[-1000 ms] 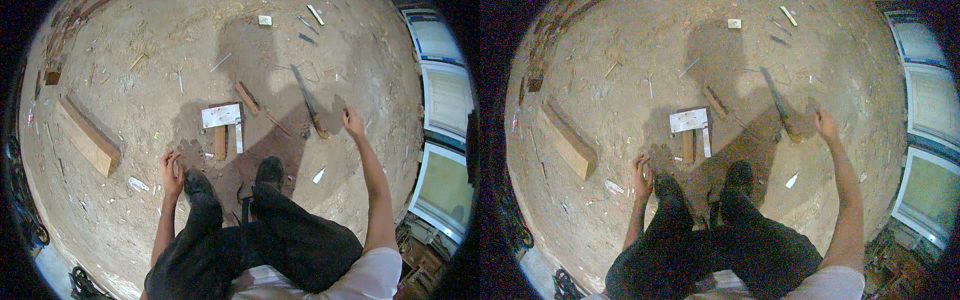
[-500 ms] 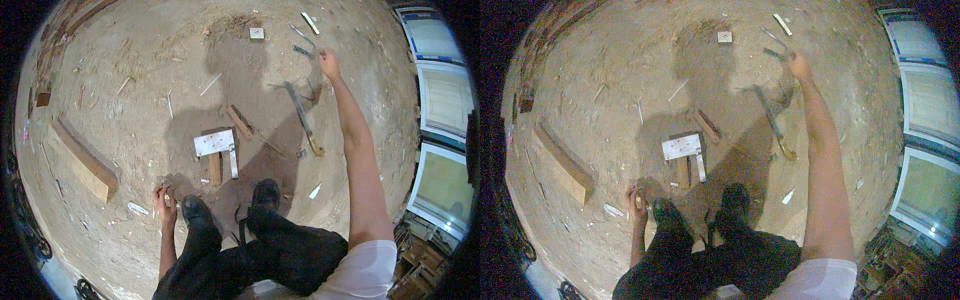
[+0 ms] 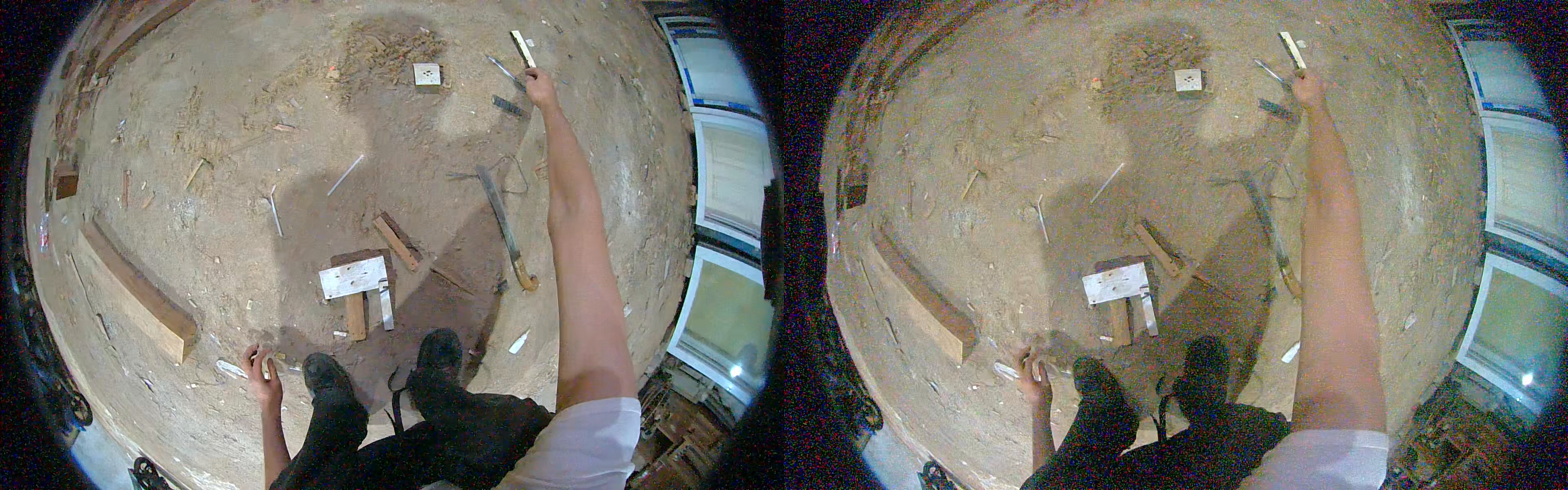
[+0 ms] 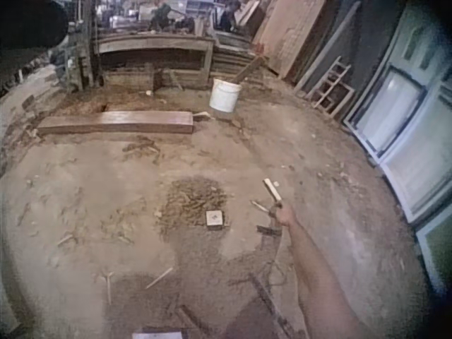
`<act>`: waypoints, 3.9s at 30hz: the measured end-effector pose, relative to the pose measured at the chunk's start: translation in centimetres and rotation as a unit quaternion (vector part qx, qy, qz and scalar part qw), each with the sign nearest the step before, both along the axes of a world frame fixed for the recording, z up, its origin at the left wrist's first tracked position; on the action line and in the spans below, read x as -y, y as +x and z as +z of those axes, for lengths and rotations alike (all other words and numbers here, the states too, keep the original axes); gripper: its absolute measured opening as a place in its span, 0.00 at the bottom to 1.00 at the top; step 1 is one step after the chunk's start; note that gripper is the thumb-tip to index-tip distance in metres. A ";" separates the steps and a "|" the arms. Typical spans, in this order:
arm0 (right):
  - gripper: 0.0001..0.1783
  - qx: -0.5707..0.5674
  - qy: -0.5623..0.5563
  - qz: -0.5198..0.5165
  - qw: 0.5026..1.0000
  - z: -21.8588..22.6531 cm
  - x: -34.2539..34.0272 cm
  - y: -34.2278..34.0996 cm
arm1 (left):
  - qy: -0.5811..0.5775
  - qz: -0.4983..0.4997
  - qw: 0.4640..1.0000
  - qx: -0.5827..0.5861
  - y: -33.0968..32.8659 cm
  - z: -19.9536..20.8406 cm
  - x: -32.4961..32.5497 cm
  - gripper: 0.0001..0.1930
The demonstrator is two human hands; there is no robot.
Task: The person attaches a small wooden block to a larger white board with a screw, using a large knife to scrape the wood and then fitting the pieces together by hand.
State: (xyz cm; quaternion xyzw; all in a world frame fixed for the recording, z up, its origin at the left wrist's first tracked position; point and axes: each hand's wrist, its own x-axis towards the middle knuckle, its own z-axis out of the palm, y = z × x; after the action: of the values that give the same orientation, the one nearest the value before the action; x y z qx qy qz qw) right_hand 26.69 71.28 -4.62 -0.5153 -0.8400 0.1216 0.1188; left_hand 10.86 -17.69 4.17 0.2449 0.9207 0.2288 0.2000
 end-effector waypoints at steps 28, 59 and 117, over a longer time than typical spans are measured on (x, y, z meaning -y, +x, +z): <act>0.22 0.085 0.052 -0.068 0.993 2.9 8.9 -1.7 | 0.029 -0.019 0.999 -0.012 -0.1 1.8 -0.1 0.11; 0.20 0.181 -0.186 0.227 0.939 18.3 30.4 0.6 | 0.438 -0.024 0.894 0.087 -4.3 -5.2 -10.9 0.12; 0.20 -0.205 0.267 0.610 0.718 31.8 48.3 0.3 | 0.466 -0.062 0.625 0.623 -1.4 21.1 -26.0 0.21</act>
State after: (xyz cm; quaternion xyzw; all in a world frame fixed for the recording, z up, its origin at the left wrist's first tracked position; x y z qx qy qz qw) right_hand 26.97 22.98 27.17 0.1988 -0.9252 0.0407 0.3207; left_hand 9.49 8.34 25.29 0.1609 0.3293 0.7122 0.5987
